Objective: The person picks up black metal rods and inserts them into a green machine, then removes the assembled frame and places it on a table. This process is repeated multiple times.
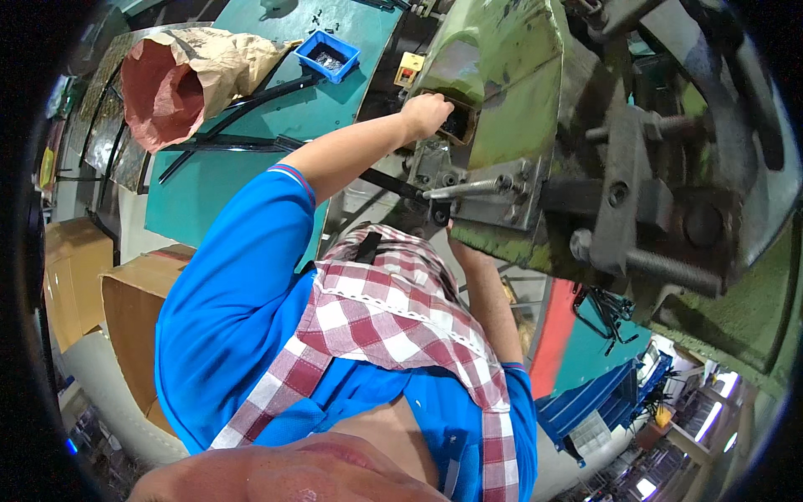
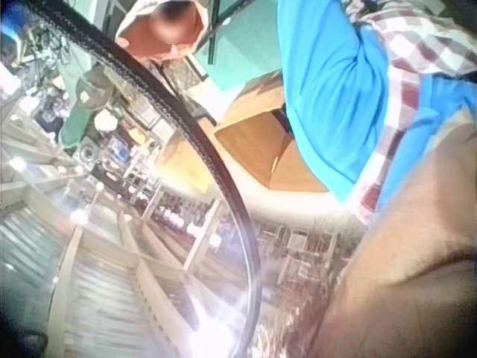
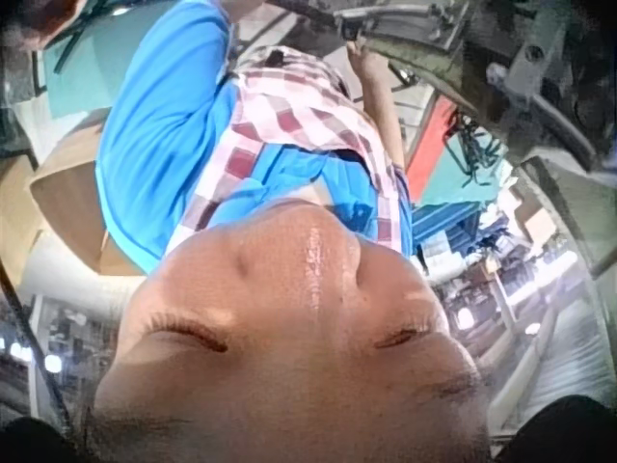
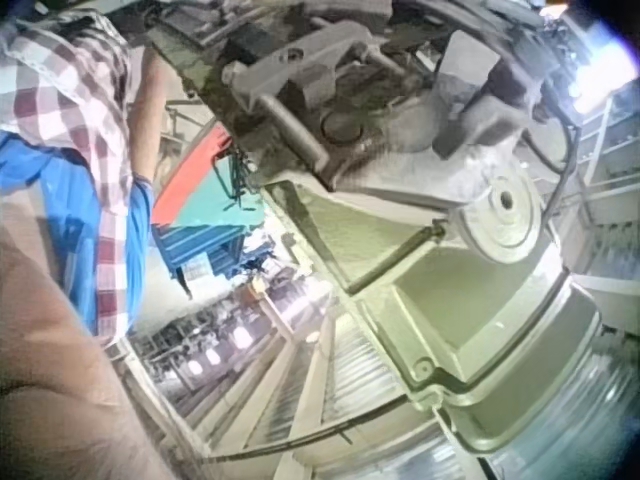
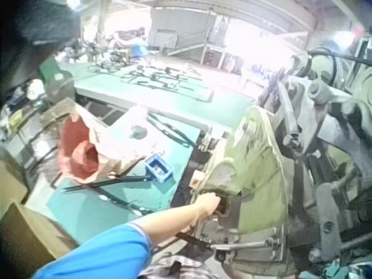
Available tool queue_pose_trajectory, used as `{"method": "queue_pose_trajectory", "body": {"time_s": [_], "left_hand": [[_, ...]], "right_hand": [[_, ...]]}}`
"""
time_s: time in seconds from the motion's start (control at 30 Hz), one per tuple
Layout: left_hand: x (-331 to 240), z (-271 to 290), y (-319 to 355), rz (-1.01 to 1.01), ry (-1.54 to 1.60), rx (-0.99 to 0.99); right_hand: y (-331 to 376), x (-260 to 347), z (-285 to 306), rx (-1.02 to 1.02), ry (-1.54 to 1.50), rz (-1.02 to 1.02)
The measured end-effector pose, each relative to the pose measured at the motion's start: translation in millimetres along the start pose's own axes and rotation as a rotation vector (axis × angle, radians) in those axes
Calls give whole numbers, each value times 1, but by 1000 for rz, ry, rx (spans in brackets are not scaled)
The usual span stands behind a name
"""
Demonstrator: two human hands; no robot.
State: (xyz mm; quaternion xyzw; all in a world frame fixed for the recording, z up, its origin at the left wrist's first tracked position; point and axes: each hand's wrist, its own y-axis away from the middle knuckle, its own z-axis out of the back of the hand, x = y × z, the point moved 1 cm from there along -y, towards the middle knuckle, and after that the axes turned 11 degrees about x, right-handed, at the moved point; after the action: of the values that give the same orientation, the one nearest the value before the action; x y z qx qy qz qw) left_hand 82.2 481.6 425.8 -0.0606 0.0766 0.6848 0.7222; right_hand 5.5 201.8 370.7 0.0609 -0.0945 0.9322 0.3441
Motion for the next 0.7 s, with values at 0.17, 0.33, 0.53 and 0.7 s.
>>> {"method": "queue_pose_trajectory", "body": {"time_s": [0.17,0.33,0.53,0.7], "left_hand": [[5,-3,17,76,264,108],[-15,11,47,-166,592,283],[-62,14,74,-300,862,572],[-61,-2,68,-178,873,533]], "right_hand": [[-2,1,5,205,57,-83],[-10,22,64,45,98,-35],[2,18,88,245,-72,-120],[-1,30,93,186,-17,17]]}}
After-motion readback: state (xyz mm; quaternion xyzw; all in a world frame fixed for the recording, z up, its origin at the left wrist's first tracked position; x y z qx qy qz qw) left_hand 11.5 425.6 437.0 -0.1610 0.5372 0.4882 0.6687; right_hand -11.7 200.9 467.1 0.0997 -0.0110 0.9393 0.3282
